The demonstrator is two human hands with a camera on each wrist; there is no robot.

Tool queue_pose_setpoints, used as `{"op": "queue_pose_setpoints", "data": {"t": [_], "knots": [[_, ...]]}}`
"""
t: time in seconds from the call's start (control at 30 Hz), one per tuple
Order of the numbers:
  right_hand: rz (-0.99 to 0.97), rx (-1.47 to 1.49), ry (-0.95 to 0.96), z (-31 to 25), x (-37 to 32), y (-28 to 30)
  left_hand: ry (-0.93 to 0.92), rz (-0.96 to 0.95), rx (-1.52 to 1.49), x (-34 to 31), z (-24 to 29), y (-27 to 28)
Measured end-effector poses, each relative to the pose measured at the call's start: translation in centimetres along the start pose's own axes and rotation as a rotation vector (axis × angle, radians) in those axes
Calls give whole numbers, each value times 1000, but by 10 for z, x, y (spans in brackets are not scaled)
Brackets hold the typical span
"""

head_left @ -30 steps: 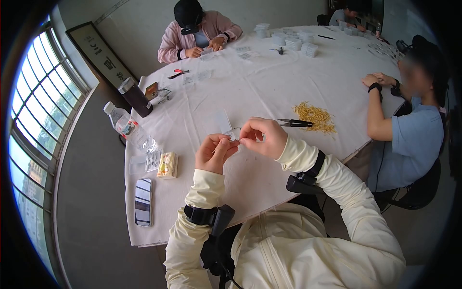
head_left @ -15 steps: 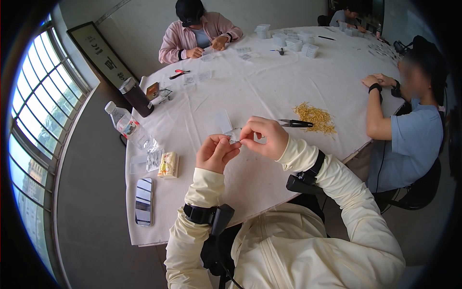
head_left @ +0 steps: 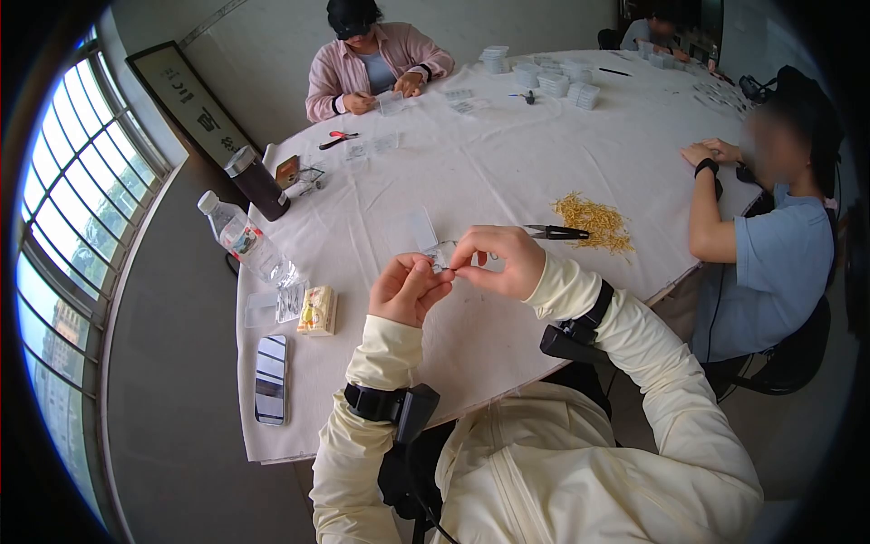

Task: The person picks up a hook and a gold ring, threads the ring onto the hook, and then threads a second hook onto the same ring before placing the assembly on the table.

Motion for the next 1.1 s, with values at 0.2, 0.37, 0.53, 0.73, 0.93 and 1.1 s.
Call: {"op": "queue_pose_setpoints", "data": {"t": [0.2,0.37,0.53,0.73,0.93,1.1], "knots": [[26,18,-87,4,-1,3,10,40,55,-1,-3,0],[38,127,-222,16,-5,-1,-162,140,441,-4,11,-3],[87,283,-185,23,-5,-10,-189,161,504,-4,12,-5],[142,414,-218,30,-8,-10,-244,168,604,-7,18,-12],[119,401,-341,35,-11,-10,-341,181,729,-9,24,-15],[209,357,-204,32,-8,-5,-443,178,870,-13,33,-24]]}}
Point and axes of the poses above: each hand's wrist, its own x-axis towards the middle knuckle, its own y-axis out of the back of the hand, z = x × y, the point moved 8 cm from there along x, towards the middle knuckle, and after that the axes turned 4 degrees about x, right-handed, at the moved point
